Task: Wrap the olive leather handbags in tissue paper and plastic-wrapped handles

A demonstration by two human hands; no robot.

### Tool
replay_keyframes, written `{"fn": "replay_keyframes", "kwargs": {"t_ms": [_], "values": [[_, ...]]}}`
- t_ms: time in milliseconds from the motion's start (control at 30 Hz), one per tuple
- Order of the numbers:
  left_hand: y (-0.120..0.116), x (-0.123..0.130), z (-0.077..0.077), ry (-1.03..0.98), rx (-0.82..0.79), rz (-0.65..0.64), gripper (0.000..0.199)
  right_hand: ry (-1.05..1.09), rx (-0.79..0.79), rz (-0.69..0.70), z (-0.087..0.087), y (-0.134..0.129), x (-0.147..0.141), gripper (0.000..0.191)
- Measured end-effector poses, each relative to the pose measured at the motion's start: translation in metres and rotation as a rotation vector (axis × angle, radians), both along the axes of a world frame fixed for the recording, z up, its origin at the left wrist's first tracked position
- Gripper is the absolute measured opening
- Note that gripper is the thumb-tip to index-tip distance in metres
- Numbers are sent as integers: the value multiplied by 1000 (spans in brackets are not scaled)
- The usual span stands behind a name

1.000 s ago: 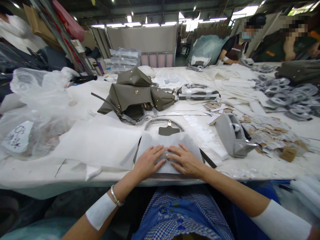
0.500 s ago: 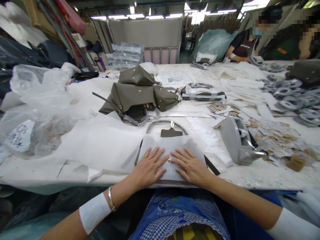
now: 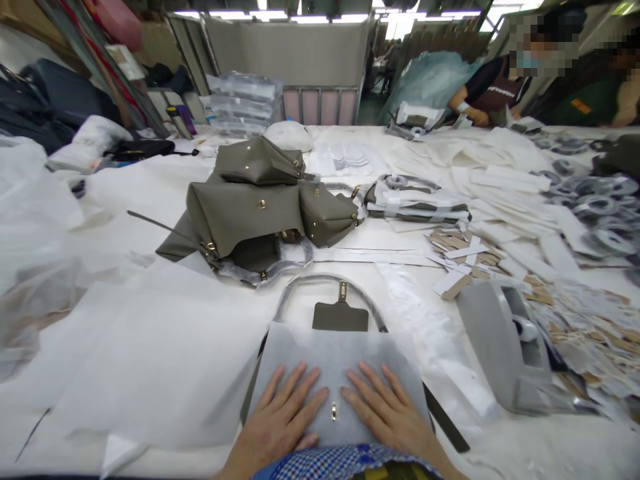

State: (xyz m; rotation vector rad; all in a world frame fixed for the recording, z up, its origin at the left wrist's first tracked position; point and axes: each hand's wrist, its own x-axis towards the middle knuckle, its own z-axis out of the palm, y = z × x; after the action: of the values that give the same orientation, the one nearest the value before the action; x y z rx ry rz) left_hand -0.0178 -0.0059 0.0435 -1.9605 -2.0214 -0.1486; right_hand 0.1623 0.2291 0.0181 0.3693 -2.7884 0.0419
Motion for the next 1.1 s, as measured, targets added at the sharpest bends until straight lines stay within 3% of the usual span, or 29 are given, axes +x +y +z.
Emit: {"fn": "replay_keyframes", "kwargs": {"t_ms": [100, 200, 400, 533, 700, 767, 900, 1100], "values": [[5, -15, 0, -46, -9, -1, 39, 74, -42, 15, -9, 11, -4, 49], [18, -29, 12, -124, -68, 55, 38, 58, -73, -41, -3, 19, -13, 47], [50, -39, 28, -247, -181, 136, 52, -51, -66, -208, 20, 21, -36, 50], [53, -41, 35, -375, -197, 148, 50, -168, -135, -233, 38, 21, -46, 49], [54, -46, 63, -558, -270, 166, 43, -330, -271, -273, 75, 23, -52, 39], [55, -46, 68, -599, -296, 183, 36, -364, -332, -253, 83, 23, -51, 32], [55, -43, 57, -582, -310, 209, 24, -314, -312, -254, 74, 22, -49, 22], [57, -48, 31, -522, -348, 254, 27, -297, -191, -234, 53, 28, -58, 39]]}}
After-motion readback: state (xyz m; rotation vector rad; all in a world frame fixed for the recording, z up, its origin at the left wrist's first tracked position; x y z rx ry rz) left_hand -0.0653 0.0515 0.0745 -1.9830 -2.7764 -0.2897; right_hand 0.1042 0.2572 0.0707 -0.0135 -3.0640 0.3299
